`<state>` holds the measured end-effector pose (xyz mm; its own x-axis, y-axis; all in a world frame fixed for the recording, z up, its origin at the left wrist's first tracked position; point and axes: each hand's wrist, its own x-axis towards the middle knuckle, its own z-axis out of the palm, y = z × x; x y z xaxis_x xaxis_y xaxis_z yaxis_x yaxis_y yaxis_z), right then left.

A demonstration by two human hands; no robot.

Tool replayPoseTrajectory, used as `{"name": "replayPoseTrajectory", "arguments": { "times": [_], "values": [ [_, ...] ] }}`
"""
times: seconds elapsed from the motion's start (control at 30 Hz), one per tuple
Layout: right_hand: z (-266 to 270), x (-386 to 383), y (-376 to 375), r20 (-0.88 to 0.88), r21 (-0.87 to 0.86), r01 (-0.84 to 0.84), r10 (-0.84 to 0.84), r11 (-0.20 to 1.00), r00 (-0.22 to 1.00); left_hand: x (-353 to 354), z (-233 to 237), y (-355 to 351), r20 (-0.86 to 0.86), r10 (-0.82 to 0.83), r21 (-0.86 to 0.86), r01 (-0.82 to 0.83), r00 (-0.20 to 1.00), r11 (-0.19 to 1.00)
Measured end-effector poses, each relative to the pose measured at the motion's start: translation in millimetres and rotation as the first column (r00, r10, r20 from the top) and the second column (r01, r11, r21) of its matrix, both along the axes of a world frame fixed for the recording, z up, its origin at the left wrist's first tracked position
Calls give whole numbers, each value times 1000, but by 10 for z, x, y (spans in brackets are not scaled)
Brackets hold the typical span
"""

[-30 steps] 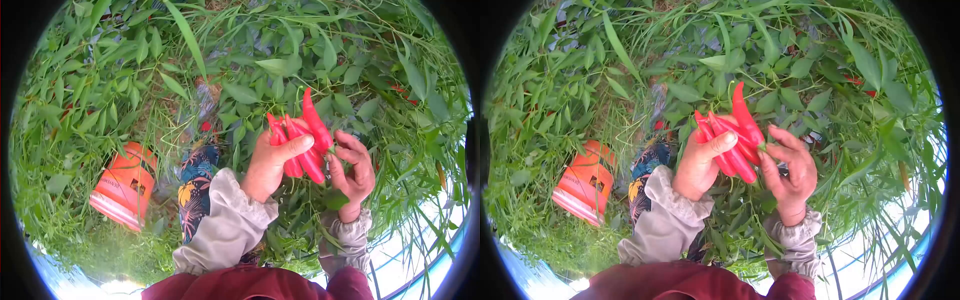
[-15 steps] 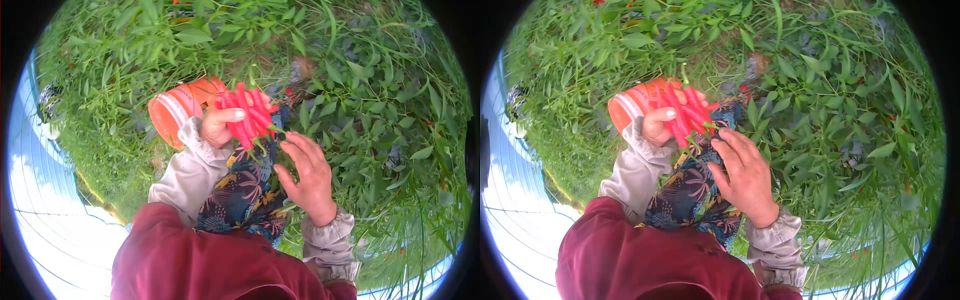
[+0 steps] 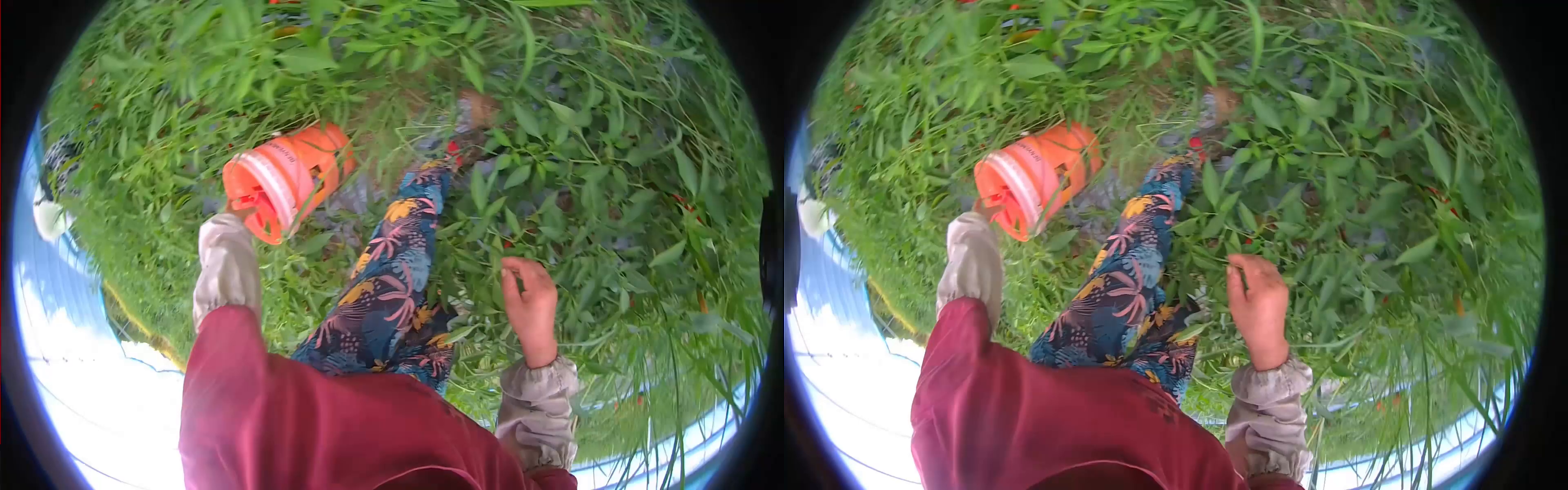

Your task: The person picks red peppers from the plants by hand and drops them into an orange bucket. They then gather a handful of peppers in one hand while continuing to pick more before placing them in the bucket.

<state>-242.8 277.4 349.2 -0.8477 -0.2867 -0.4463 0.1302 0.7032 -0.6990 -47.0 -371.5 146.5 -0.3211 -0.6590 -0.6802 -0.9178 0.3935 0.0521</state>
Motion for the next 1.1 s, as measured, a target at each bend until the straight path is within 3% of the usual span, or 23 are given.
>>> {"name": "replayPoseTrajectory", "arguments": {
  "times": [0.1, 0.2, 0.27, 0.33, 0.4, 0.43, 0.5, 0.57, 0.63, 0.67, 0.7, 0.77, 0.83, 0.87, 0.9, 0.93, 1.03, 1.1],
  "values": [
    [36, -74, 117, -31, 66, 38, -36, 997, 999, -571, -254, 523, -59, -202, -160, 190, 978, 969],
    [-36, -217, 231, -68, 39, 27, -25, 999, 997, -975, 111, 979, -402, -289, -295, 176, 869, 939],
    [-59, -420, 303, -106, 55, 60, -54, 997, 993, -1424, 307, 1760, -655, -147, -70, 134, 741, 988],
    [-155, -661, 465, -146, 76, 136, -124, 988, 982, -2003, 664, 3019, -698, 206, 364, 92, 686, 927],
    [-302, -980, 656, -161, 87, 279, -263, 956, 951, -2301, 803, 4002, -545, 458, 671, 39, 703, 740],
    [-385, -1140, 760, -134, 94, 357, -344, 929, 929, -2358, 794, 4387, -480, 507, 772, 70, 716, 632],
    [-664, -1461, 1020, -110, 74, 477, -468, 876, 877, -2411, 825, 5088, -347, 537, 883, 75, 768, 463],
    [-1003, -1779, 1364, -105, 137, 458, -447, 878, 889, -2326, 756, 5596, -266, 550, 938, 81, 792, 336],
    [-1190, -2050, 1689, -173, 531, 211, -139, 820, 975, -2234, 693, 5817, -292, 417, 922, 138, 861, 361],
    [-1271, -2142, 1890, -284, 632, 129, 73, 764, 956, -2166, 617, 5869, -363, 333, 877, 198, 871, 438],
    [-1335, -2213, 2087, -355, 731, 69, 292, 679, 888, -2117, 514, 5871, -353, 329, 882, 195, 876, 429],
    [-1218, -2408, 2385, -516, 444, 289, -22, 848, 857, -1988, 337, 5837, -431, 54, 755, 327, 901, 568],
    [-843, -2526, 2671, -608, 238, 547, -316, 803, 728, -1978, 233, 5892, -468, 38, 724, 358, 883, 589],
    [-736, -2532, 2903, -608, 261, 549, -307, 794, 733, -2026, 244, 5909, -425, 58, 739, 309, 903, 599],
    [-620, -2542, 3152, -599, -1, 719, -576, 695, 557, -2076, 263, 5911, -383, 74, 748, 262, 921, 610],
    [-519, -2556, 3270, -509, -257, 820, -793, 511, 334, -2121, 279, 5908, -350, 77, 766, 238, 933, 597],
    [-425, -2370, 3535, -433, -120, 885, -826, 449, 360, -2003, 84, 5920, -358, 167, 794, 205, 919, 573],
    [-501, -2237, 3747, -324, 115, 863, -802, 493, 501, -2040, 86, 5903, -332, 173, 812, 187, 927, 553]
  ]
}}
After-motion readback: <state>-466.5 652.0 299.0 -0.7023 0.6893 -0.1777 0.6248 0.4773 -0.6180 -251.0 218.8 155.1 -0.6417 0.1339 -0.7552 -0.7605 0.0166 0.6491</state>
